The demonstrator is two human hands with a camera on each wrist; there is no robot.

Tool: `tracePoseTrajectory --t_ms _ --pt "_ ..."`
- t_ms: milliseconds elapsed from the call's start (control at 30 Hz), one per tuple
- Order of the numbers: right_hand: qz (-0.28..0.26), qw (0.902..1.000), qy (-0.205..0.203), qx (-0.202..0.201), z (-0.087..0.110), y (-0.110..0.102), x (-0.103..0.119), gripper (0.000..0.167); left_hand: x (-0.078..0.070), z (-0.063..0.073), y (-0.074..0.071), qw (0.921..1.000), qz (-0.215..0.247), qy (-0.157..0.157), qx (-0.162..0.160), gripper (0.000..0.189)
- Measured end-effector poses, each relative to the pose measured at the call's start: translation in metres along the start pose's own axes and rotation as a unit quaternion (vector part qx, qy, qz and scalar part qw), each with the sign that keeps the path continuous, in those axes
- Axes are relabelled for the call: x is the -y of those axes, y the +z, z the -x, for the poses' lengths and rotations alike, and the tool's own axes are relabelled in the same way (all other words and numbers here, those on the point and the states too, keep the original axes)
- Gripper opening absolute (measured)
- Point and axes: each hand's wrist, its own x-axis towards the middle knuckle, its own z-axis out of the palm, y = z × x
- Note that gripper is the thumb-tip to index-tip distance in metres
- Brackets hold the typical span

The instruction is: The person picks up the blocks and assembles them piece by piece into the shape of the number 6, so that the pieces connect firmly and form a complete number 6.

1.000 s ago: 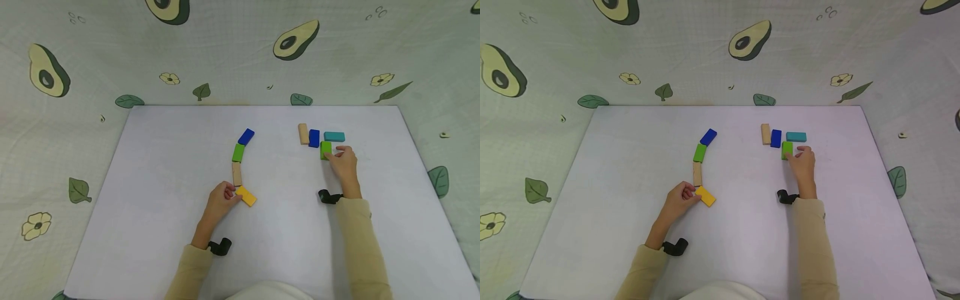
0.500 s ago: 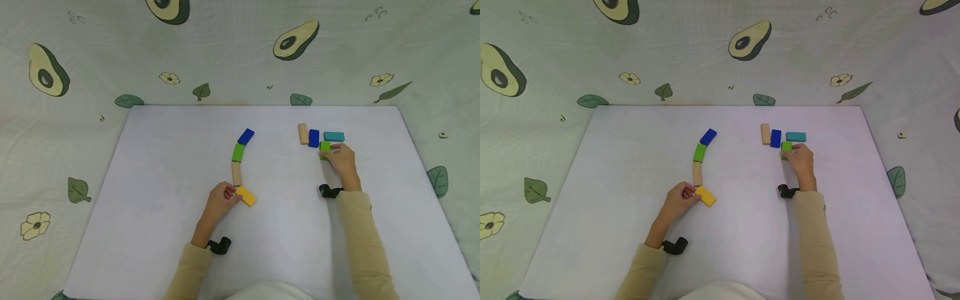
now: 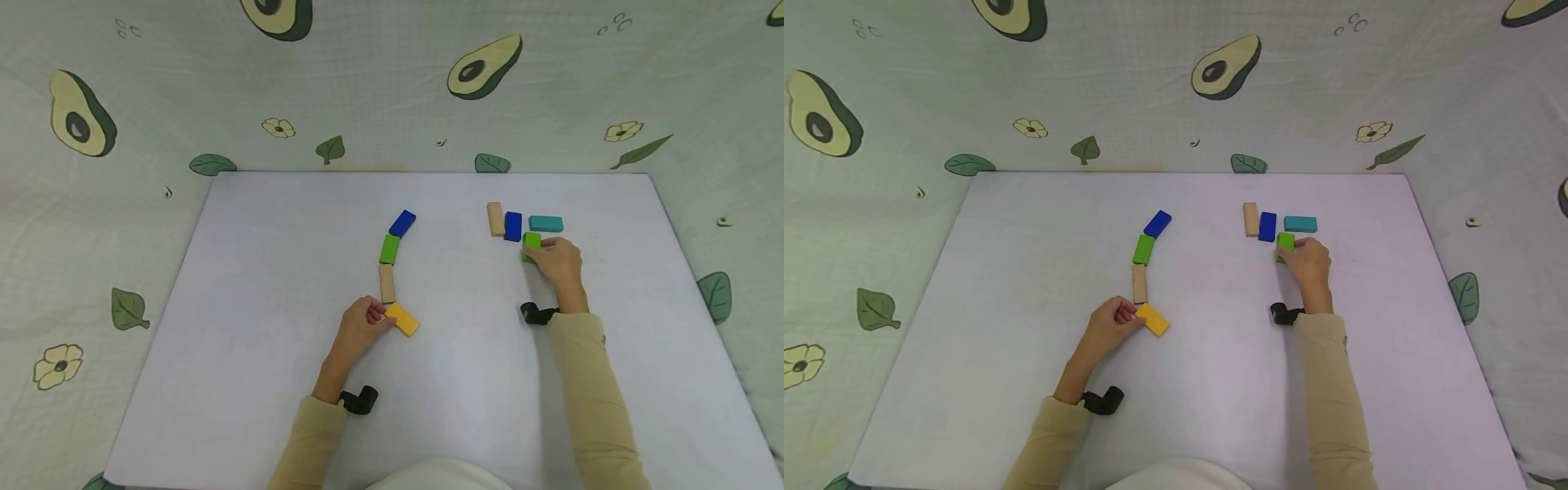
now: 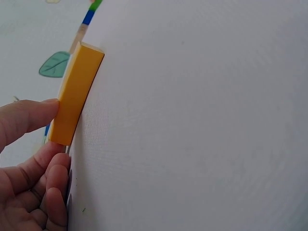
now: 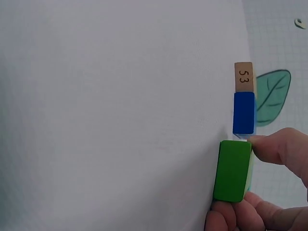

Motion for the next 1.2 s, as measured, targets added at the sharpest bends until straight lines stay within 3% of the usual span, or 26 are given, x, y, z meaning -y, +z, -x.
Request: tracePoseTrajectory --t_ms 367,667,1000,1200 --pt "-0.022 0.9997 0.005 -0.006 0.016 0.002 -0.004 0.066 -0.002 0.001 -0.001 1.0000 -0.002 0.001 0.002 0.025" --pt "-0.030 0.9993 -0.018 -0.008 0.035 0.011 -0.010 0.066 -0.004 0.003 -0.001 1.0000 -0.003 -0.001 0.002 0.024" --pt "-0.035 0.9988 -0.028 0.018 0.062 0.022 -0.009 0.060 -0.003 0.003 -0.003 1.0000 -0.006 -0.002 0.005 0.025" --pt "-0.030 0.9956 -0.078 0.041 0.079 0.031 -0.003 0.054 -0.003 0.002 -0.002 1.0000 -0.007 -0.003 0.005 0.025"
